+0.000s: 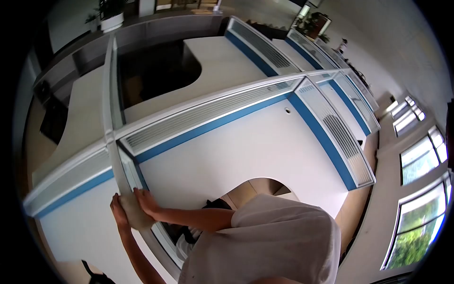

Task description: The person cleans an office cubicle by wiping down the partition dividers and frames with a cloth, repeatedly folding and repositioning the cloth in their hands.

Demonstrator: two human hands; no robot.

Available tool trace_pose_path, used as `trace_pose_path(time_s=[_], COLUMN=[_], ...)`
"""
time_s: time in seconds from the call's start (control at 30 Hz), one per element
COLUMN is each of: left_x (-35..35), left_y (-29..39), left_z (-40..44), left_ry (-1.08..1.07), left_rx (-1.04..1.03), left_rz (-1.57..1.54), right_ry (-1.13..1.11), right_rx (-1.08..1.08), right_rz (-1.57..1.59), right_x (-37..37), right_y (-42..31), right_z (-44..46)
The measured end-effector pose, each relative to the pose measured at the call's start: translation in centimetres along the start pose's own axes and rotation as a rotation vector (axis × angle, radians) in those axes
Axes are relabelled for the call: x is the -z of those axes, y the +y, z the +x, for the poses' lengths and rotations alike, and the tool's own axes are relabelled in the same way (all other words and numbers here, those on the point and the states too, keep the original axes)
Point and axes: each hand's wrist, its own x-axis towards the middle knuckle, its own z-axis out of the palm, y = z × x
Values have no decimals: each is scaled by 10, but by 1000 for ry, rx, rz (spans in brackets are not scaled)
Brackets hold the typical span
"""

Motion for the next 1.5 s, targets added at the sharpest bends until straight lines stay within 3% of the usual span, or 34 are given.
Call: trace_pose_path(time_s=[0.07, 0.1, 0.13, 0.17, 0.2, 0.23, 0.3, 0.37, 0.47, 0.57, 0.63, 0.7, 0.77, 0.93, 1.07, 1.13, 1.3, 1.4, 1.5], left_x=[3, 35, 49, 28, 23, 13, -9, -21, -14, -2, 1, -13, -21, -27, -17, -20, -24, -12, -16], left_y=[-20, -58, -78, -101, -60, -33, 20, 35, 36, -5, -12, 3, 18, 34, 18, 33, 21, -2, 8], left_z=[-8, 9, 6, 0, -22, -38, -66, -72, -59, -27, -16, -25, -43, -75, -51, -44, -28, -34, -50], left_ry=[-18, -156, -115, 8, 27, 100, 226, 308, 246, 172, 102, 186, 241, 318, 207, 214, 192, 256, 255], left_rx=[-141, -144, -217, -524, -803, -649, -331, -186, -177, -700, -842, -165, -172, -233, -124, -179, -62, -250, -201], left_rz=[-122, -158, -209, -64, 378, 390, 399, 285, 332, 470, 524, 195, 108, 234, 83, 98, -112, 34, 35], right_ry=[95, -39, -160, -140, -127, -134, -89, -5, -112, -45, 3, -28, -72, -107, -134, -86, -8, -53, -7], right_rx=[12, 39, -35, -56, -148, 5, -50, 6, 82, 95, 126, 95, 101, 75, 129, 228, 161, 153, 274], right_rz=[-130, -83, -21, 170, 119, 129, 141, 77, 51, 105, -62, -67, -56, -59, -105, -166, -237, -180, -252], right_x=[-4, 2, 5, 7, 18, 16, 14, 7, 1, 0, 1, 8, 16, 21, 13, 9, 12, 15, 12], right_y=[16, 33, 42, 55, 11, 8, 1, 11, 20, 21, 9, -6, 0, 3, 0, -7, -20, -10, 7], right_z=[8, 16, 15, 16, -6, -16, -22, -14, 9, 18, 11, 1, 2, -12, -2, 11, 10, -4, 8])
